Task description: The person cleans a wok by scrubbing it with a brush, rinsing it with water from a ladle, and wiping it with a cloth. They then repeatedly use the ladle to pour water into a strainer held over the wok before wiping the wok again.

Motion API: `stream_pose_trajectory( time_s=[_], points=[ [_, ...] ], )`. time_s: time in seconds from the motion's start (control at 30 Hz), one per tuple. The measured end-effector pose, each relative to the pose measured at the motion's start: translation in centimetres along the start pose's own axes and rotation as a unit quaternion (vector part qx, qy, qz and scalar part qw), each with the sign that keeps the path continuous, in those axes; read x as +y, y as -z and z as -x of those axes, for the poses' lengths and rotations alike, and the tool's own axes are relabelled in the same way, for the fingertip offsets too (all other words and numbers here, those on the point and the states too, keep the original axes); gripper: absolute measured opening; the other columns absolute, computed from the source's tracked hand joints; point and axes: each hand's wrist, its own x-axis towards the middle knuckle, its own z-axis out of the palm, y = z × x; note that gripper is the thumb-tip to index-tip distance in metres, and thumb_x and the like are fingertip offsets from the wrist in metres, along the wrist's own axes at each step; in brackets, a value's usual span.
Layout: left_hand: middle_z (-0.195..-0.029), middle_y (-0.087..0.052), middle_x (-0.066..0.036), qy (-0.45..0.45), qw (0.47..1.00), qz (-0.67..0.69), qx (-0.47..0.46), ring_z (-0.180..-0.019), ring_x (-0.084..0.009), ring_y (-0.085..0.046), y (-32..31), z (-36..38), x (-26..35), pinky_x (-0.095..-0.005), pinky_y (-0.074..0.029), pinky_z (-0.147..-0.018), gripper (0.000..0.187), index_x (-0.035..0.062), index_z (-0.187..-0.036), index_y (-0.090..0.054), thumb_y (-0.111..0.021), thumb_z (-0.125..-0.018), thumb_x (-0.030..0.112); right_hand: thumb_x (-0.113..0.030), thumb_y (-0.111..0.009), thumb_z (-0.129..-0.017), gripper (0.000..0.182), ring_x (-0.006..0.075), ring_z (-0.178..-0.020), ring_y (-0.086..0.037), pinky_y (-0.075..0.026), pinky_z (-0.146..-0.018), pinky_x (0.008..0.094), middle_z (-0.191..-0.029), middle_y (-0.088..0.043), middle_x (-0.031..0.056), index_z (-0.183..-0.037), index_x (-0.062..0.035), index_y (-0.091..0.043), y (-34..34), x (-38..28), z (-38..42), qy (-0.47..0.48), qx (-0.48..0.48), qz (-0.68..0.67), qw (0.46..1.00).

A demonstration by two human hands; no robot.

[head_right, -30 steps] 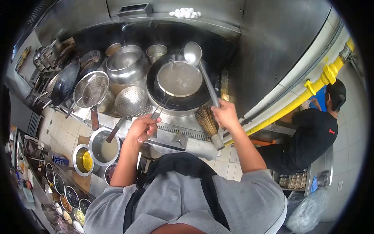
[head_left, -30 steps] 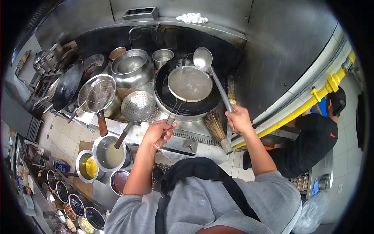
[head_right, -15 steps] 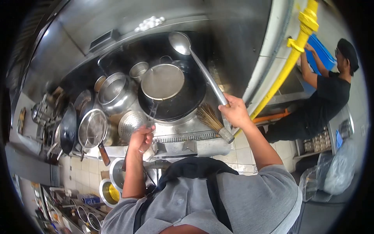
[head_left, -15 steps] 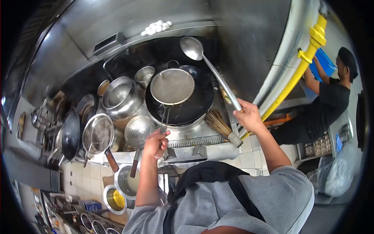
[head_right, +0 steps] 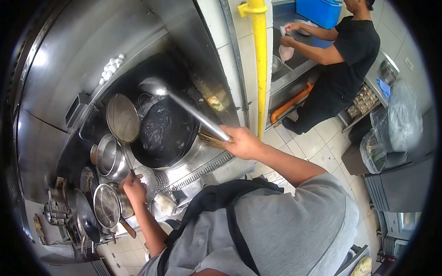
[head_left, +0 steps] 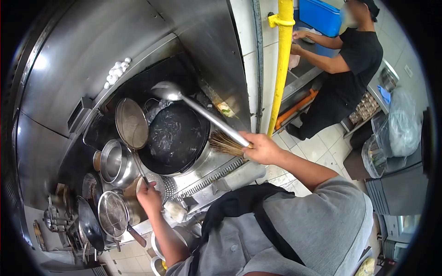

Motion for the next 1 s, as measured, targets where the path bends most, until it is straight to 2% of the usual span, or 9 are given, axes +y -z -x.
stream_pose_trajectory(
  time_s=[0.03,0.1,0.17,0.23,0.37,0.43,0.53,0.63,1.0],
  points=[
    [-0.066,-0.059,-0.005,0.023,0.998,0.053,0.001,-0.043,-0.0073,-0.046,-0.9,1.5,0.5,-0.0232,-0.034,-0.038,0.023,-0.0052,-0.103,-0.062,-0.046,-0.086,-0.001,-0.013,-0.06,-0.08,0.047,0.0265,-0.079,-0.065,-0.05,-0.074,0.0358,-0.094,-0.066,0.0206,-0.126,-0.0064,-0.054,-1.0,-0.1,-0.7,0.047,-0.007,0.013,0.999],
    [-0.067,-0.059,-0.005,0.061,0.995,0.067,-0.036,-0.044,-0.008,-0.047,-0.8,3.3,1.2,-0.0232,-0.035,-0.039,0.025,-0.0055,-0.107,-0.061,-0.047,-0.086,-0.002,-0.011,-0.063,-0.079,0.053,0.0225,-0.095,-0.064,-0.049,-0.085,0.0322,-0.104,-0.065,0.0185,-0.13,-0.0028,-0.05,-1.6,-0.8,-2.4,-0.059,-0.143,0.011,0.988],
    [-0.074,-0.061,-0.007,-0.008,0.999,-0.039,0.015,-0.047,-0.0091,-0.051,0.2,3.8,0.4,-0.024,-0.038,-0.042,0.029,-0.006,-0.112,-0.059,-0.047,-0.086,-0.002,-0.014,-0.061,-0.079,0.044,0.0354,-0.085,-0.065,-0.051,-0.076,0.0389,-0.093,-0.065,0.0209,-0.122,-0.0093,-0.056,-4.6,0.1,-4.4,0.057,-0.073,0.021,0.996],
    [-0.083,-0.063,-0.008,-0.013,0.998,-0.018,0.067,-0.05,-0.0097,-0.053,2.5,4.9,0.0,-0.0247,-0.041,-0.044,0.033,-0.0053,-0.118,-0.057,-0.046,-0.087,-0.003,-0.013,-0.063,-0.078,0.047,0.0359,-0.091,-0.065,-0.051,-0.079,0.0393,-0.098,-0.066,0.0203,-0.124,-0.008,-0.055,-4.6,-4.4,-4.3,0.001,-0.071,0.087,0.994],
    [-0.093,-0.064,-0.009,0.081,0.968,0.149,0.184,-0.048,-0.0105,-0.055,10.6,7.4,-1.8,-0.0223,-0.041,-0.037,0.038,-0.0021,-0.125,-0.051,-0.042,-0.089,-0.003,-0.006,-0.064,-0.078,0.052,0.0346,-0.098,-0.065,-0.05,-0.085,0.0378,-0.107,-0.065,0.0205,-0.128,-0.0024,-0.052,-7.8,0.5,-4.7,0.168,0.024,0.112,0.979],
    [-0.092,-0.065,-0.009,0.127,0.959,0.157,0.197,-0.046,-0.0106,-0.054,15.3,9.1,-2.0,-0.0225,-0.041,-0.038,0.032,-0.0029,-0.119,-0.054,-0.043,-0.089,0.0,-0.006,-0.064,-0.08,0.049,0.0314,-0.103,-0.064,-0.048,-0.088,0.0346,-0.108,-0.065,0.0215,-0.127,-0.0022,-0.053,-10.5,5.2,-5.2,0.087,0.022,-0.082,0.993],
    [-0.087,-0.065,-0.01,0.167,0.949,0.192,0.185,-0.047,-0.0117,-0.052,20.8,10.6,-6.7,-0.0229,-0.041,-0.039,0.027,-0.0063,-0.113,-0.053,-0.046,-0.087,0.0,-0.006,-0.064,-0.081,0.047,0.0279,-0.104,-0.064,-0.046,-0.09,0.0328,-0.108,-0.065,0.0215,-0.126,-0.0004,-0.054,-9.1,0.2,-5.6,-0.042,-0.102,-0.007,0.994],
    [-0.085,-0.065,-0.01,0.17,0.92,0.284,0.211,-0.049,-0.0116,-0.053,21.7,10.8,-10.8,-0.0227,-0.042,-0.041,0.029,-0.0079,-0.115,-0.051,-0.047,-0.088,0.002,-0.007,-0.064,-0.081,0.045,0.0286,-0.1,-0.065,-0.047,-0.088,0.0332,-0.105,-0.065,0.0207,-0.124,0.0008,-0.054,-10.4,0.0,-5.6,0.055,-0.08,0.107,0.989],
    [-0.07,-0.062,-0.009,0.237,0.922,0.231,0.2,-0.053,-0.0147,-0.057,24.2,12.9,-15.3,-0.0261,-0.045,-0.045,0.035,-0.0006,-0.091,-0.064,-0.052,-0.093,0.032,-0.012,-0.063,-0.08,0.05,0.0325,-0.104,-0.063,-0.046,-0.09,0.0369,-0.11,-0.064,0.0212,-0.129,-0.0073,-0.053,-12.2,-5.9,-3.8,-0.075,-0.112,0.158,0.978]
  ],
)
